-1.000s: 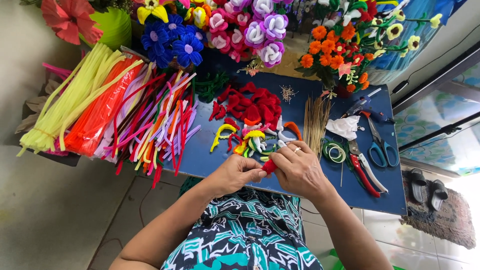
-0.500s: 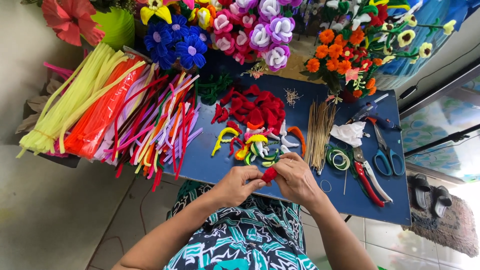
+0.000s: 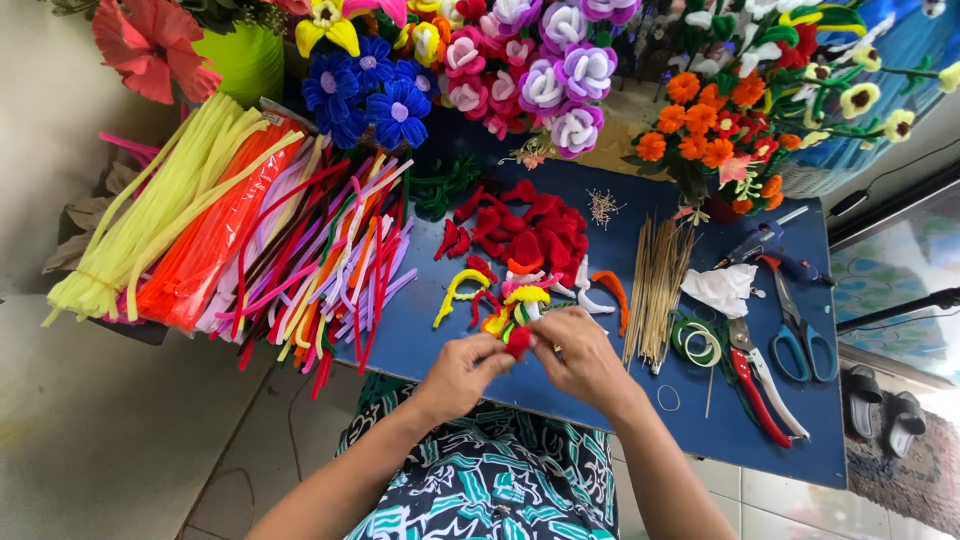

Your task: The person assembles small artificial flowers by hand, shaping red and yellow felt pieces and attaching them to a central core. They repeatedly pick up, shape, and place felt petals and other components on a blue work table, occasionally sorting through piles of colored felt and craft supplies.

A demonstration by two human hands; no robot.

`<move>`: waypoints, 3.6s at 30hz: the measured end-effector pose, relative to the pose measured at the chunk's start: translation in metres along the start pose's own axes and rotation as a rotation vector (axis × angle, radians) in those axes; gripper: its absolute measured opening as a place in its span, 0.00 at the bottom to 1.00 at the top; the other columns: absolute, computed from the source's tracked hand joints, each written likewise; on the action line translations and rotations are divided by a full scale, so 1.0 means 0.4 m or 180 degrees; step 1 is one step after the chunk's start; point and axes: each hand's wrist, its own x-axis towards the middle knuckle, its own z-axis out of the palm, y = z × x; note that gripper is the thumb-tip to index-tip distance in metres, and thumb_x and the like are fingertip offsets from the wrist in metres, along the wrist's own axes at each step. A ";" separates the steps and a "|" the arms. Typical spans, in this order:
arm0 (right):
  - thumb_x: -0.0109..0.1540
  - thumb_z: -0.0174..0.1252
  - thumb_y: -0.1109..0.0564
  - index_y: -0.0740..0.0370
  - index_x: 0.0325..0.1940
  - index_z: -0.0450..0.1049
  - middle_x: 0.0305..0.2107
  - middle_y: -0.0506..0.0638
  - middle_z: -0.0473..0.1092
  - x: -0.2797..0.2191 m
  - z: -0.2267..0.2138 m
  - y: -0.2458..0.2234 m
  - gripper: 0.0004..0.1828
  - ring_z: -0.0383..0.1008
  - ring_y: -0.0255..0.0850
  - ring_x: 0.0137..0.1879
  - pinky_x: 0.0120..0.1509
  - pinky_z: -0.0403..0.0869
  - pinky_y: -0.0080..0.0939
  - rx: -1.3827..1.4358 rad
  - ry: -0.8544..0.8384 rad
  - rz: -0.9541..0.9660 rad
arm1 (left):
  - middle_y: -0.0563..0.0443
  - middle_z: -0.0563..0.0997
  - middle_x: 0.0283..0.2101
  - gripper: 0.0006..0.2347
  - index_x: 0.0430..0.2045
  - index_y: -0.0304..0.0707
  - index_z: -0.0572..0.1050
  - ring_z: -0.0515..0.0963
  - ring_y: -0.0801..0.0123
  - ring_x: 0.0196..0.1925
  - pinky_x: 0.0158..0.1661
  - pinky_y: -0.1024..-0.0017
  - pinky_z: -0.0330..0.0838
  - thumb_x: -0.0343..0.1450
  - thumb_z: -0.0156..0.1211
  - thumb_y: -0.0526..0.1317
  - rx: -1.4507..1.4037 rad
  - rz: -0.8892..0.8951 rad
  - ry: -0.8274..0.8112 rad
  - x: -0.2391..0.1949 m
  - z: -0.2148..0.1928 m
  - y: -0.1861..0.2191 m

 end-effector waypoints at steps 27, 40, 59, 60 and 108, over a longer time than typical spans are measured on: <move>0.57 0.61 0.47 0.46 0.47 0.78 0.33 0.53 0.77 0.154 0.139 0.272 0.14 0.78 0.57 0.48 0.50 0.73 0.58 -0.0286 -0.0465 0.1613 | 0.50 0.83 0.46 0.12 0.48 0.51 0.79 0.82 0.50 0.52 0.53 0.53 0.75 0.71 0.60 0.44 0.2426 -0.0782 0.0503 0.297 -0.182 -0.203; 0.54 0.58 0.67 0.64 0.43 0.81 0.24 0.49 0.71 0.091 -0.013 0.154 0.15 0.71 0.32 0.32 0.38 0.70 0.31 0.2364 0.0840 0.2081 | 0.48 0.82 0.42 0.12 0.49 0.51 0.78 0.82 0.48 0.49 0.50 0.51 0.76 0.71 0.62 0.42 0.2806 -0.0372 0.0453 0.334 -0.178 -0.186; 0.57 0.58 0.71 0.67 0.56 0.77 0.36 0.54 0.75 0.055 -0.099 -0.028 0.22 0.75 0.41 0.43 0.53 0.73 0.42 0.2017 0.0564 0.0928 | 0.50 0.80 0.24 0.06 0.30 0.36 0.83 0.78 0.76 0.30 0.32 0.77 0.74 0.73 0.63 0.39 -0.0299 0.0002 -0.0235 0.117 0.001 0.115; 0.58 0.60 0.71 0.60 0.60 0.77 0.35 0.53 0.77 0.047 -0.102 -0.030 0.26 0.79 0.45 0.40 0.52 0.76 0.46 0.1014 0.0617 0.0838 | 0.48 0.80 0.24 0.06 0.30 0.35 0.83 0.78 0.75 0.29 0.30 0.76 0.74 0.73 0.64 0.39 -0.0240 0.0049 -0.0150 0.111 -0.004 0.124; 0.54 0.61 0.62 0.52 0.57 0.77 0.29 0.50 0.77 -0.044 -0.079 -0.095 0.25 0.81 0.44 0.38 0.64 0.71 0.50 -0.1077 0.0207 0.0142 | 0.53 0.77 0.16 0.10 0.19 0.36 0.80 0.72 0.81 0.23 0.27 0.82 0.67 0.72 0.68 0.39 -0.0716 -0.0392 -0.0450 0.030 0.068 0.098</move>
